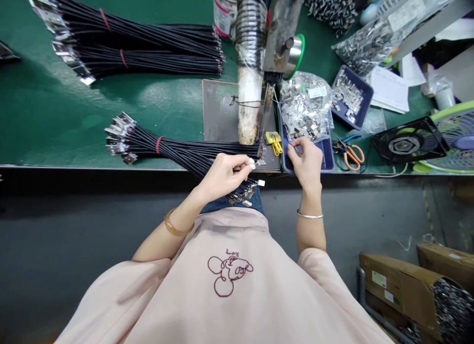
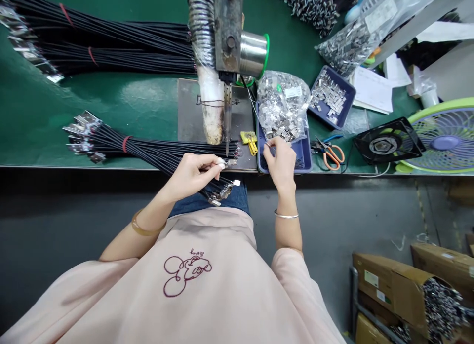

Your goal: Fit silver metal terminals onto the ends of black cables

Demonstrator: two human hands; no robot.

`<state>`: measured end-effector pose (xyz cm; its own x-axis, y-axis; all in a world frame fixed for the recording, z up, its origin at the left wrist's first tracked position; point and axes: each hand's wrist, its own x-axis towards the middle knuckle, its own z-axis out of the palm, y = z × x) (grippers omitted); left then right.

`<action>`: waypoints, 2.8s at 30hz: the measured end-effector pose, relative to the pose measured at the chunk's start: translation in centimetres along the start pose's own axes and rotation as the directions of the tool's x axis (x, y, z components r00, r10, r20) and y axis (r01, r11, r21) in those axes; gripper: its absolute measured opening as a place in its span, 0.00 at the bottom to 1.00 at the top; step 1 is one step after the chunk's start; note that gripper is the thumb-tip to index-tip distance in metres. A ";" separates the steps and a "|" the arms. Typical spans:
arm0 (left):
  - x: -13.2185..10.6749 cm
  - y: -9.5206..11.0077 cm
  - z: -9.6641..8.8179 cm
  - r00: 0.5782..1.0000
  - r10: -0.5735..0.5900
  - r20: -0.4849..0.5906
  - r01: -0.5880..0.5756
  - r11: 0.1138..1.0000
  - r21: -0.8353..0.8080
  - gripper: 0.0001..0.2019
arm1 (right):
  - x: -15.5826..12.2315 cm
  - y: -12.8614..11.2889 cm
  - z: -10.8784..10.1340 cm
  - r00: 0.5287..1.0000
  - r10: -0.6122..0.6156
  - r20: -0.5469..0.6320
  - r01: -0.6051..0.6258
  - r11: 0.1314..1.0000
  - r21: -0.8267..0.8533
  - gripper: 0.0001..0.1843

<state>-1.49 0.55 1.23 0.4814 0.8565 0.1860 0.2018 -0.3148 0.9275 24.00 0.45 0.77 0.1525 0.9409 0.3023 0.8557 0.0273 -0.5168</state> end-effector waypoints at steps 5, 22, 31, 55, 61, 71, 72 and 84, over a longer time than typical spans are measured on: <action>-0.2 -0.2 1.0 0.995 -0.037 -0.097 0.036 0.999 -0.012 0.03 | -2.9 -2.7 -0.7 0.962 0.193 -0.195 -0.085 0.886 0.455 0.08; -0.4 -0.1 1.4 0.990 -0.057 -0.128 0.059 0.998 0.015 0.02 | -5.4 -7.0 2.5 0.993 0.012 0.119 -0.077 0.828 0.555 0.15; -0.5 -0.1 1.4 0.990 -0.060 -0.128 0.062 0.998 0.014 0.03 | -5.5 -7.3 2.3 0.996 -0.006 0.090 -0.038 0.873 0.487 0.15; -0.6 0.4 1.7 0.977 -0.079 -0.198 0.064 0.995 -0.082 0.08 | -6.4 -7.0 0.9 0.946 0.074 -0.316 0.115 0.835 0.539 0.11; -0.3 0.5 1.9 0.964 -0.110 -0.241 0.089 0.991 -0.096 0.08 | -6.7 -7.3 1.5 0.987 0.063 -0.149 0.028 0.840 0.542 0.02; 0.1 0.7 2.3 0.947 -0.185 -0.264 0.144 0.975 -0.168 0.07 | -5.5 -7.6 2.4 0.999 0.034 -0.027 -0.012 0.801 0.598 0.04; 0.2 0.7 2.4 0.944 -0.190 -0.269 0.145 0.973 -0.181 0.07 | -5.5 -7.5 2.3 0.999 0.042 -0.007 -0.029 0.792 0.609 0.05; 0.2 0.9 2.5 0.932 -0.224 -0.285 0.181 0.969 -0.171 0.07 | -4.9 -7.5 2.3 0.998 0.060 0.036 -0.069 0.775 0.628 0.06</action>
<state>0.95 -0.55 1.26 0.1608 0.9853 0.0578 0.1365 -0.0802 0.9874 15.66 -3.57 1.31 0.1856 0.9523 0.2423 0.3425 0.1684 -0.9243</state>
